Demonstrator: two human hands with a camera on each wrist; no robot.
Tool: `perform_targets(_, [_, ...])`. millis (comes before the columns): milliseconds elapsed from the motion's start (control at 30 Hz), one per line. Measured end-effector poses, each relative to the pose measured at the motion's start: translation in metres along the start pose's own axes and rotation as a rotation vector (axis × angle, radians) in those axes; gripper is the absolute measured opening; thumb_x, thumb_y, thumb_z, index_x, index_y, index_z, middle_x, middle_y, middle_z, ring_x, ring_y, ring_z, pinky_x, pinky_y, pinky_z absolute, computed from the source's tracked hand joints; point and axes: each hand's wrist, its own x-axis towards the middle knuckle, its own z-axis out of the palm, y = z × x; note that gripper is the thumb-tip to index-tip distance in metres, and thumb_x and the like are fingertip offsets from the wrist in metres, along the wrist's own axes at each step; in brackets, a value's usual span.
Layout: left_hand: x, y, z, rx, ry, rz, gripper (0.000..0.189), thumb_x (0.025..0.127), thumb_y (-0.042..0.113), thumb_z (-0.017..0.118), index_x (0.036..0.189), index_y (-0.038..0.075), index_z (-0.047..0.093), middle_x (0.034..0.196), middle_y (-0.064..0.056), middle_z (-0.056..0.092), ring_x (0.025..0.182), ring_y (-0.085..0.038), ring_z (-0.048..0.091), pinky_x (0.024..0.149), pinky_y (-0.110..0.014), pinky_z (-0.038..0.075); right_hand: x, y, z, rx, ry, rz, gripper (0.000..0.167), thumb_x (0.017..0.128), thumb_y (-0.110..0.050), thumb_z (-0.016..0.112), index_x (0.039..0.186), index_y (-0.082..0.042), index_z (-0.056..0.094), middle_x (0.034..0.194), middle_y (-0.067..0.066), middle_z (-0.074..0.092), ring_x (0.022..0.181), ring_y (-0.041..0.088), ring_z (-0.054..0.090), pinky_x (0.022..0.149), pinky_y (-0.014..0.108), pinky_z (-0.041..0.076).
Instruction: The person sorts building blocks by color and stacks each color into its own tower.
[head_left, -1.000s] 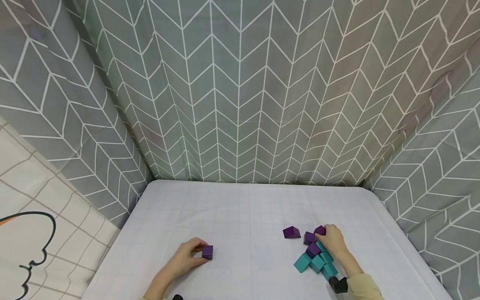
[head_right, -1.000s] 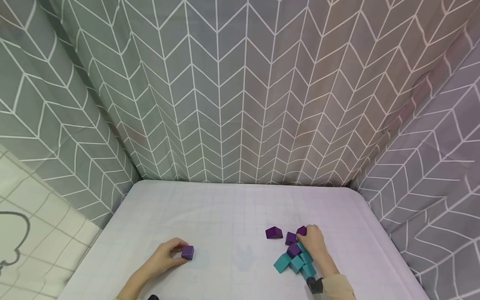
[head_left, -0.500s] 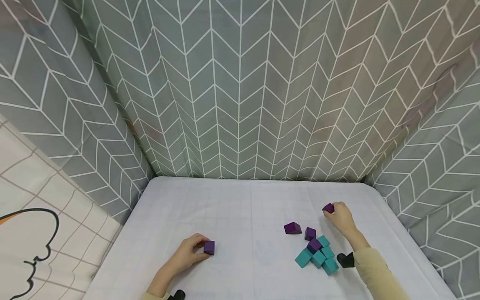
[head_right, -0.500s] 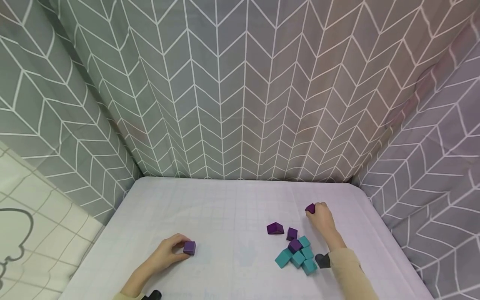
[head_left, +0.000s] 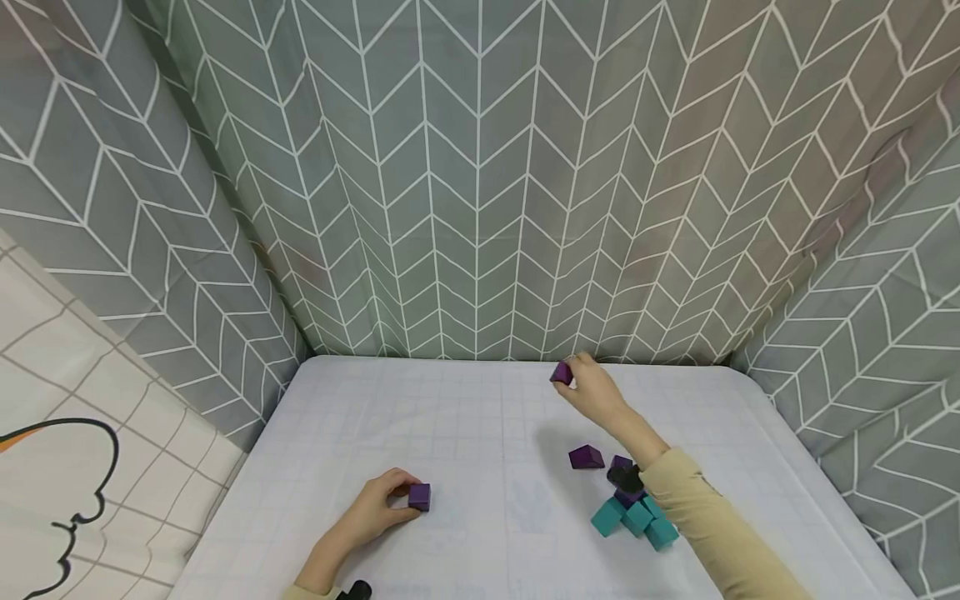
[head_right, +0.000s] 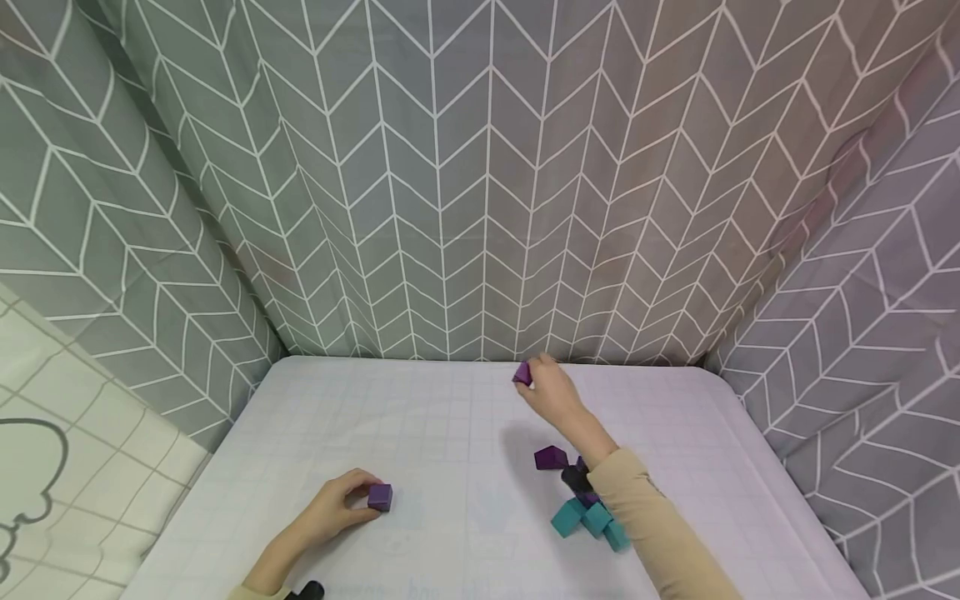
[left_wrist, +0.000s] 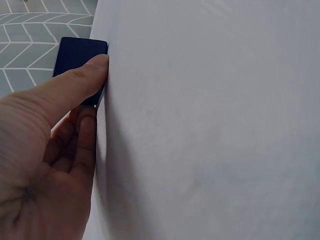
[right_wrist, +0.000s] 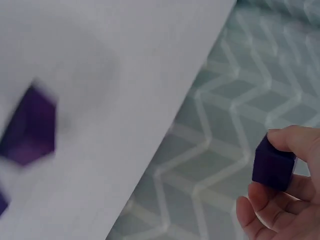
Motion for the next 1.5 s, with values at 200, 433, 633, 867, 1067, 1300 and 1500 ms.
perform_targets(200, [0.001,0.001,0.001,-0.007,-0.002,0.006,0.034,0.072,0.019,0.073,0.101,0.012,0.059,0.097,0.005,0.056,0.087,-0.009,0.056,0.078,-0.024,0.049,-0.004,-0.055,0.032,-0.01,-0.064,-0.123,0.026,0.073,-0.019,0.071,0.088,0.0,0.06,0.081,0.003,0.051,0.067,0.012,0.048,0.057,0.026,0.046])
perform_targets(433, [0.002,0.0,0.002,-0.012,0.001,0.0,0.034,0.071,0.02,0.074,0.101,0.012,0.059,0.096,0.006,0.056,0.086,-0.008,0.056,0.077,-0.024,0.049,-0.024,-0.096,0.071,0.051,-0.201,-0.264,0.024,0.071,-0.02,0.071,0.086,-0.004,0.062,0.076,-0.002,0.049,0.066,0.006,0.044,0.054,0.017,0.042])
perform_targets(633, [0.003,0.0,0.003,-0.018,0.01,0.012,0.033,0.072,0.021,0.073,0.101,0.013,0.059,0.097,0.005,0.057,0.086,-0.01,0.056,0.077,-0.025,0.049,-0.042,-0.112,0.102,0.126,-0.37,-0.273,0.026,0.072,-0.02,0.071,0.09,-0.004,0.062,0.08,-0.004,0.049,0.067,0.002,0.043,0.057,0.011,0.04])
perform_targets(867, [0.001,0.002,0.001,-0.021,0.002,-0.013,0.032,0.072,0.019,0.073,0.1,0.013,0.059,0.097,0.004,0.057,0.088,-0.014,0.057,0.079,-0.027,0.049,-0.061,-0.119,0.129,0.188,-0.445,-0.258,0.024,0.073,-0.019,0.07,0.091,-0.005,0.062,0.08,-0.006,0.049,0.066,0.001,0.041,0.055,0.01,0.037])
perform_targets(1067, [0.001,0.031,-0.008,-0.035,0.016,0.001,0.032,0.071,0.005,0.072,0.099,0.005,0.059,0.096,-0.004,0.058,0.087,-0.021,0.058,0.078,-0.032,0.049,-0.066,-0.124,0.141,0.247,-0.458,-0.236,0.029,0.076,-0.021,0.068,0.098,-0.004,0.06,0.084,-0.006,0.048,0.067,0.0,0.042,0.057,0.011,0.038])
perform_targets(1300, [0.001,0.024,-0.004,-0.025,0.029,0.009,0.032,0.07,0.003,0.072,0.1,0.004,0.058,0.096,-0.004,0.058,0.086,-0.021,0.058,0.078,-0.034,0.049,-0.066,-0.135,0.147,0.279,-0.455,-0.256,0.03,0.077,-0.02,0.068,0.101,-0.003,0.058,0.085,-0.005,0.046,0.067,-0.001,0.04,0.057,0.01,0.038])
perform_targets(1500, [0.001,0.003,0.001,0.0,0.031,0.037,0.031,0.072,0.017,0.073,0.1,0.012,0.059,0.096,0.005,0.056,0.086,-0.01,0.056,0.077,-0.027,0.049,-0.067,-0.139,0.15,0.294,-0.446,-0.241,0.031,0.077,-0.018,0.069,0.101,-0.002,0.057,0.085,-0.005,0.046,0.068,-0.001,0.041,0.058,0.01,0.038])
